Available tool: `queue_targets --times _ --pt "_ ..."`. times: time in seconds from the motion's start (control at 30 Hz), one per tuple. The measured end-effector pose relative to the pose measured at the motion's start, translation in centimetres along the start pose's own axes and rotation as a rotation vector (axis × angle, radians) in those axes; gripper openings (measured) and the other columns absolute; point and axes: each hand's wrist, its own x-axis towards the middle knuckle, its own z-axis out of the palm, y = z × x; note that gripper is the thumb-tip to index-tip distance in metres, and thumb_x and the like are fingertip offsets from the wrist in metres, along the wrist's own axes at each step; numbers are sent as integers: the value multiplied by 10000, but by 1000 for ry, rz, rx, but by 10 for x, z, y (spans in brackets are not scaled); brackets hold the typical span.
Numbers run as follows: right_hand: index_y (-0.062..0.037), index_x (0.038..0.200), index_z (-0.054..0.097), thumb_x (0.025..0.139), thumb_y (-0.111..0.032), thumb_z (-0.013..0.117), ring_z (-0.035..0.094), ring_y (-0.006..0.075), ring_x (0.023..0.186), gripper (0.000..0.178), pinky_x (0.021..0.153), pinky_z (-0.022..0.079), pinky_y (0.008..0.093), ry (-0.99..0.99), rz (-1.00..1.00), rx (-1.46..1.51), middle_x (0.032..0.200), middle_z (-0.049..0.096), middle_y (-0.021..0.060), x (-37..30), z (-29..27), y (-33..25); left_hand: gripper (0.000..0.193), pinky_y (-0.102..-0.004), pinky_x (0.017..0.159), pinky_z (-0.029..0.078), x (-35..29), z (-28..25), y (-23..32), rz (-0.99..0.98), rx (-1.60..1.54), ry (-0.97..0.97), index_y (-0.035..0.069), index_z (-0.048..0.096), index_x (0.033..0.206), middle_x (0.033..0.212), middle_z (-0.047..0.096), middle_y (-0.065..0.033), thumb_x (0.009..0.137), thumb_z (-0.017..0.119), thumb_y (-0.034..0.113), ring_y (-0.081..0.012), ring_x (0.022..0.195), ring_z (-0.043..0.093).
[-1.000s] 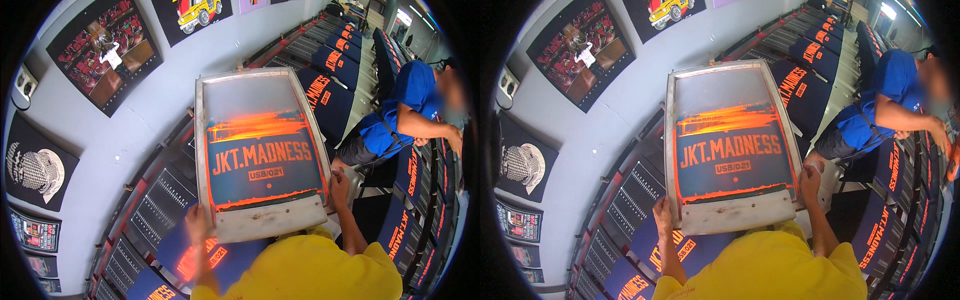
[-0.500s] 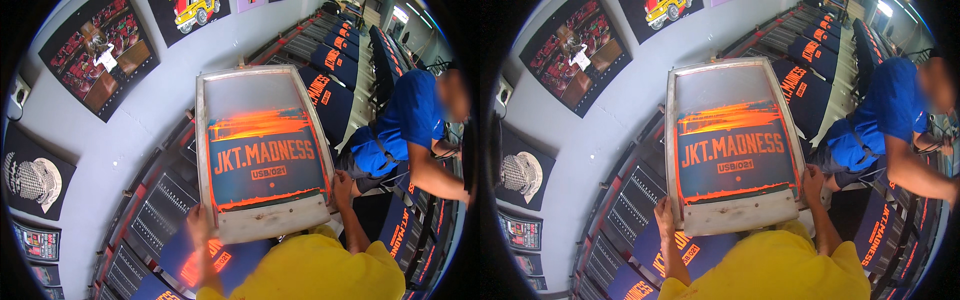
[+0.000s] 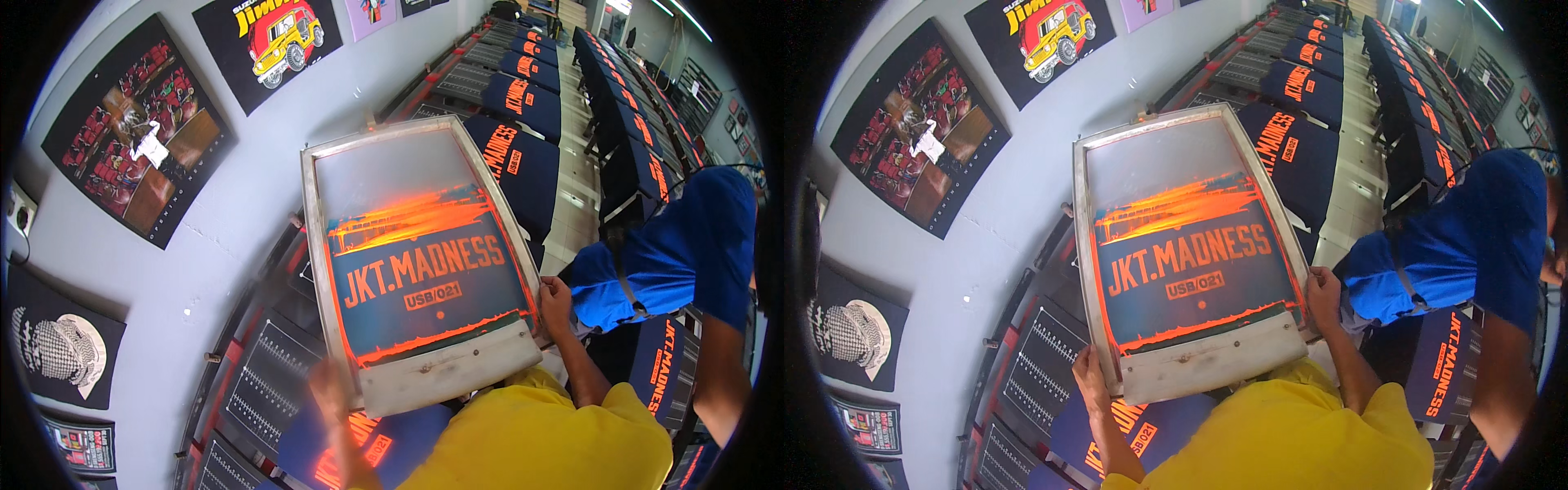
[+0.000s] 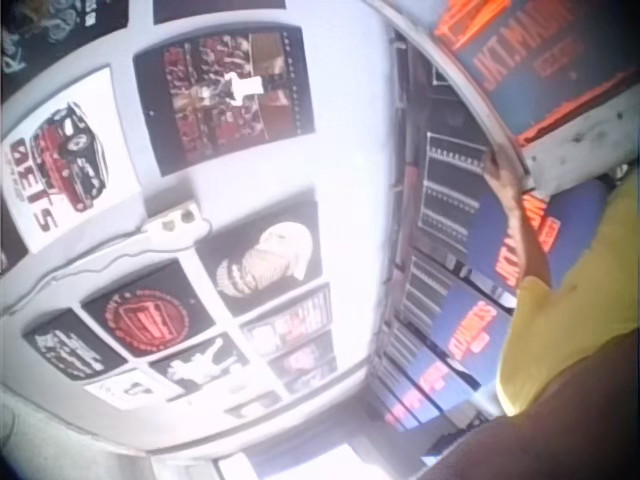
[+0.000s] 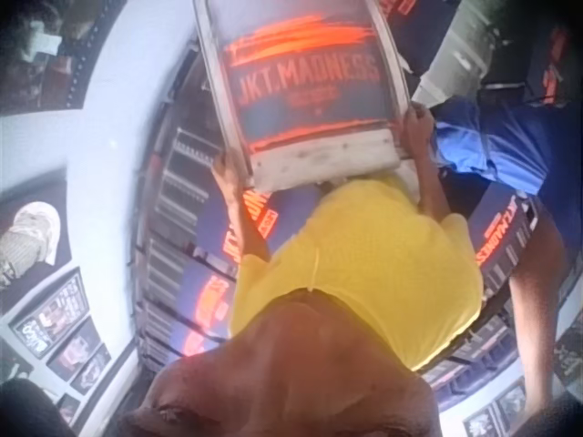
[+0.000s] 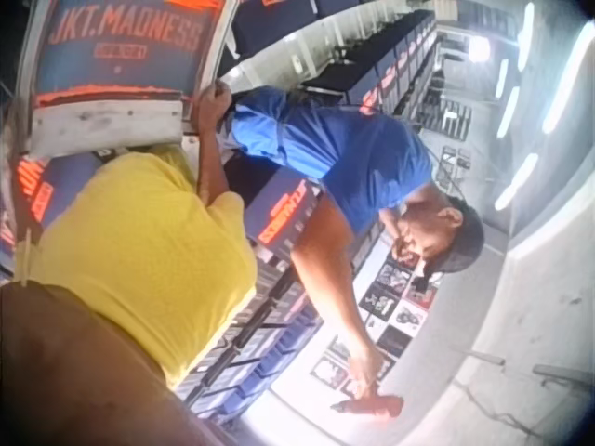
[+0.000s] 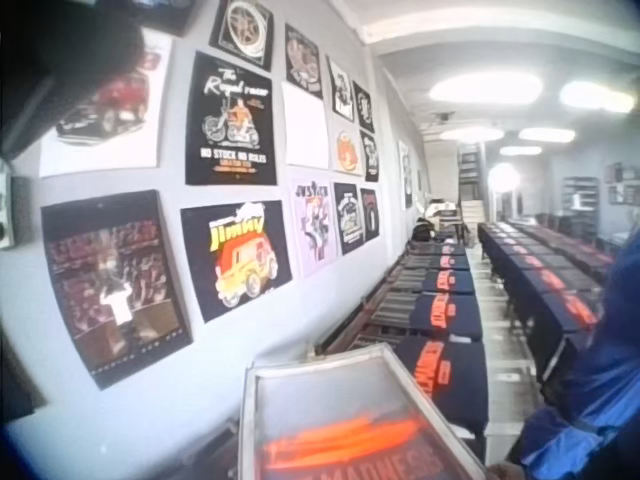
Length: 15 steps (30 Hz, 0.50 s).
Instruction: The person performs screen printing by sliding a squeegee across a screen frame to apply ink onto t-shirts and lifting the frame to check the result.
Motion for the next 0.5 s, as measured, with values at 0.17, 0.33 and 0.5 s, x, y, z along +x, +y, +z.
queue_targets --times 0.17,0.33,0.5 --pt "56 1035 644 925 -44 562 566 64 673 170 598 432 228 6 -10 34 802 657 37 0 -6 9 364 -278 751 443 -7 2 24 -6 20 -27 -94 647 1078 881 645 -72 973 542 239 -128 814 559" --pt "52 1044 650 923 -36 566 574 70 678 172 604 439 231 45 -22 -18 806 660 39 -2 -16 10 350 -276 746 435 -8 9 13 32 -64 -18 -94 648 1073 900 638 -69 968 560 228 -127 822 553" --pt "40 1053 656 918 -37 574 596 83 716 176 641 458 239 62 28 -39 820 667 44 -4 -32 19 342 -285 748 436 -14 11 37 25 -112 -88 -97 648 1078 896 634 -78 962 565 214 -130 819 551"
